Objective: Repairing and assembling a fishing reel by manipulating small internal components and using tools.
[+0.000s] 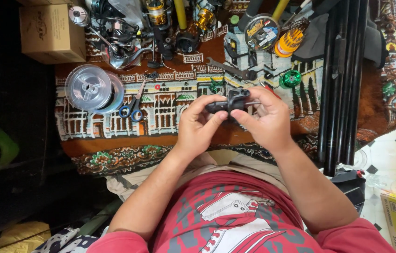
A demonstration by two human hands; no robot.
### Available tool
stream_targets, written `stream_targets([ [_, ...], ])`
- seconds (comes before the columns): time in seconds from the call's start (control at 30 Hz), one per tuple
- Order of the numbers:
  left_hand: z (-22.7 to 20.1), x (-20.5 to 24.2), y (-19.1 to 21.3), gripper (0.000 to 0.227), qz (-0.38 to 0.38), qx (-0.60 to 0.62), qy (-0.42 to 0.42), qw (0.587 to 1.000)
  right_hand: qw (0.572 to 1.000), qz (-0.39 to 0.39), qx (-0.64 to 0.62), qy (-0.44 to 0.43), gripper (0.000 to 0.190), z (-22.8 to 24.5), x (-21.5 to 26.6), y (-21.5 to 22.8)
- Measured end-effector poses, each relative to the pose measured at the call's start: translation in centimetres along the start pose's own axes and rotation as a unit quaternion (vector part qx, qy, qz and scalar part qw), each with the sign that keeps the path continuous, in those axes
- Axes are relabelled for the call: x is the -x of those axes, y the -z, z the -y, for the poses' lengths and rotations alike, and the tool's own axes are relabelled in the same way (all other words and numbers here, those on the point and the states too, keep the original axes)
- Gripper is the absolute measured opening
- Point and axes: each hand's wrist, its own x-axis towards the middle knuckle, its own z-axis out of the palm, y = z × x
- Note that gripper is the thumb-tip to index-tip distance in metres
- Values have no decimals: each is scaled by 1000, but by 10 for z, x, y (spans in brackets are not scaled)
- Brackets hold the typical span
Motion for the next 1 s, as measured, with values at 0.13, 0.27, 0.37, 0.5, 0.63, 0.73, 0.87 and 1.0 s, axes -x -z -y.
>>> stream_targets([
  [0.13, 28, 4, 8, 29, 57, 262, 191, 944, 978, -36, 185, 95, 35, 46, -10, -21],
  [0.27, 40, -2, 14, 28, 118, 482, 247, 832, 957, -14, 264, 122, 39, 58, -16, -30],
  [0.37, 54, -8, 21, 26, 140, 510, 254, 810, 954, 30, 271, 126, 42, 59, -20, -30],
  [0.5, 84, -10, 27, 28, 154, 526, 270, 792, 954, 65, 277, 97, 42, 46, -22, -26],
  [0.63, 78, -12, 27, 29, 160, 524, 271, 791, 954, 57, 280, 85, 41, 38, -21, -25],
  [0.73, 85, -11, 29, 30, 155, 537, 278, 781, 954, 50, 283, 81, 41, 33, -21, -25],
  [0.87, 79, -8, 31, 29, 148, 545, 289, 773, 956, 59, 278, 72, 40, 31, -22, -27],
  [1.0, 74, -8, 32, 28, 142, 551, 294, 768, 959, 61, 269, 61, 40, 31, -21, -29],
])
